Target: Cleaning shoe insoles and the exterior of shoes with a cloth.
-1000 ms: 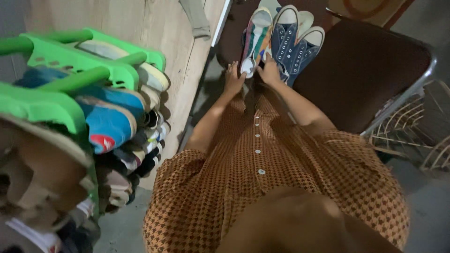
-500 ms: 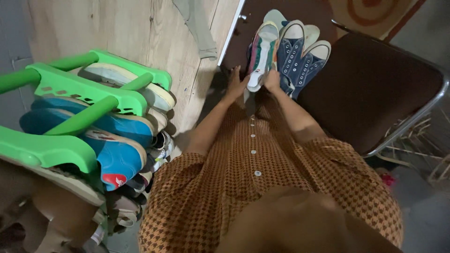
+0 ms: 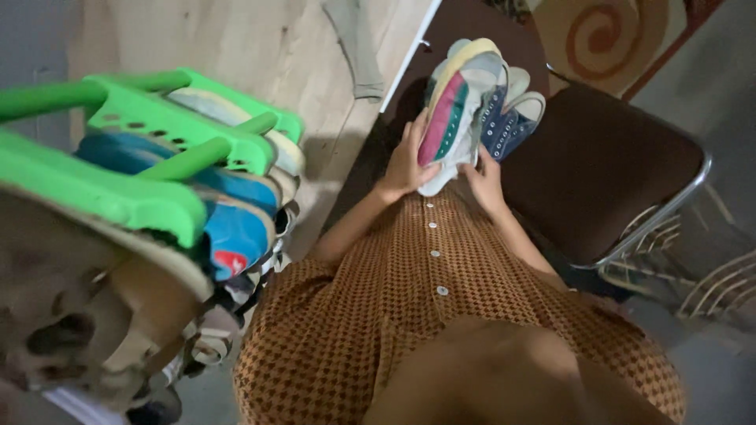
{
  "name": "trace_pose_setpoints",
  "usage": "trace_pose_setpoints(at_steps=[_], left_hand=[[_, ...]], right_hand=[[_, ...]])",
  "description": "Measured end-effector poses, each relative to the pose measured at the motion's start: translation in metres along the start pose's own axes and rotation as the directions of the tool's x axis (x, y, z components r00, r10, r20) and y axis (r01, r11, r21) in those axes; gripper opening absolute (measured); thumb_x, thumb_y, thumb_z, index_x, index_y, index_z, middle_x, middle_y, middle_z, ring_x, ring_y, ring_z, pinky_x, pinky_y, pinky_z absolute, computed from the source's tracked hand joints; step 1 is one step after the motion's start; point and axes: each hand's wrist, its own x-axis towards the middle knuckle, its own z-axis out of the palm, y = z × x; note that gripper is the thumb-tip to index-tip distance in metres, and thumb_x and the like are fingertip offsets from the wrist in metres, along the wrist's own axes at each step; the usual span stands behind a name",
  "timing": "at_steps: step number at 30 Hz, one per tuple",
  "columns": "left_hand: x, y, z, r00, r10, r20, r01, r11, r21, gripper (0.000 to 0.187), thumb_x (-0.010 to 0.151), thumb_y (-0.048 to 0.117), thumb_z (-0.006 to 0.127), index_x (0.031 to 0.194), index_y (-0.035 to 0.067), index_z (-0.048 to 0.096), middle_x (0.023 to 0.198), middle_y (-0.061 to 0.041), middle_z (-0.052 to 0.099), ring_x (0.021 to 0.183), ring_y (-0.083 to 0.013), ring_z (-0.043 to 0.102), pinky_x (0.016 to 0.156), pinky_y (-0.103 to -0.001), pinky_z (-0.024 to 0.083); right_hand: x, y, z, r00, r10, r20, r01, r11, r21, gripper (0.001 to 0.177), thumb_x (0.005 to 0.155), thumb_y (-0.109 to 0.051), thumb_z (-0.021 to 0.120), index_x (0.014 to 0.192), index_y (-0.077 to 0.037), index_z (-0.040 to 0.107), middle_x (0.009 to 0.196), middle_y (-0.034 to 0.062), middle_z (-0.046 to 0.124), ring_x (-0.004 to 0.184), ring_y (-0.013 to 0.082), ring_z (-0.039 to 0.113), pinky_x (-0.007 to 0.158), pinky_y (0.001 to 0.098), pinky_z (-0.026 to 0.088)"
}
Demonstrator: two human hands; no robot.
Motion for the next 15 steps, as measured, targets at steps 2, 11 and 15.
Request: trace_pose_setpoints(at_steps=[2, 11, 15], left_hand=[[-0.017, 0.008, -0.013, 0.999, -0.011, -0.048, 0.011, 1.000, -0.010, 0.099, 0.079, 0.016, 0.076, 0.162, 0.004, 0.023, 0.141, -0.028, 0.050, 0.124, -0.0421, 0.059, 0.105, -0.044, 0.054], [-0.070, 0.045, -0.105, 0.935, 0.017, -0.355, -0.003, 0.999, 0.038, 0.086, 0.089, 0.009, 0.060, 0.167, 0.010, 0.022, 0.148, -0.025, 0.049, 0.132, -0.0438, 0.053, 0.115, -0.049, 0.045], [-0.098, -0.011, -0.098, 0.826, -0.198, -0.527, 0.280, 0.957, 0.079, 0.078, 0.095, 0.015, 0.065, 0.164, 0.010, 0.029, 0.158, -0.035, 0.034, 0.141, -0.0524, 0.042, 0.107, -0.049, 0.047]], right_hand=[[-0.011, -0.032, 0.005, 0.994, 0.099, 0.055, -0.106, 0.984, 0.144, 0.053, 0.092, 0.000, 0.063, 0.144, -0.001, 0.054, 0.123, 0.0128, 0.071, 0.106, 0.0197, 0.067, 0.093, 0.0348, 0.056], [0.033, -0.117, 0.052, 0.879, -0.066, 0.471, 0.033, 0.996, 0.079, 0.077, 0.086, 0.003, 0.071, 0.153, -0.015, 0.037, 0.127, 0.0089, 0.058, 0.110, 0.0190, 0.062, 0.098, 0.0341, 0.053], [0.094, -0.146, 0.109, 0.885, -0.414, 0.214, 0.443, 0.890, -0.109, 0.055, 0.101, 0.003, 0.066, 0.152, -0.007, 0.049, 0.134, 0.0175, 0.057, 0.118, 0.0261, 0.066, 0.100, 0.0382, 0.056]])
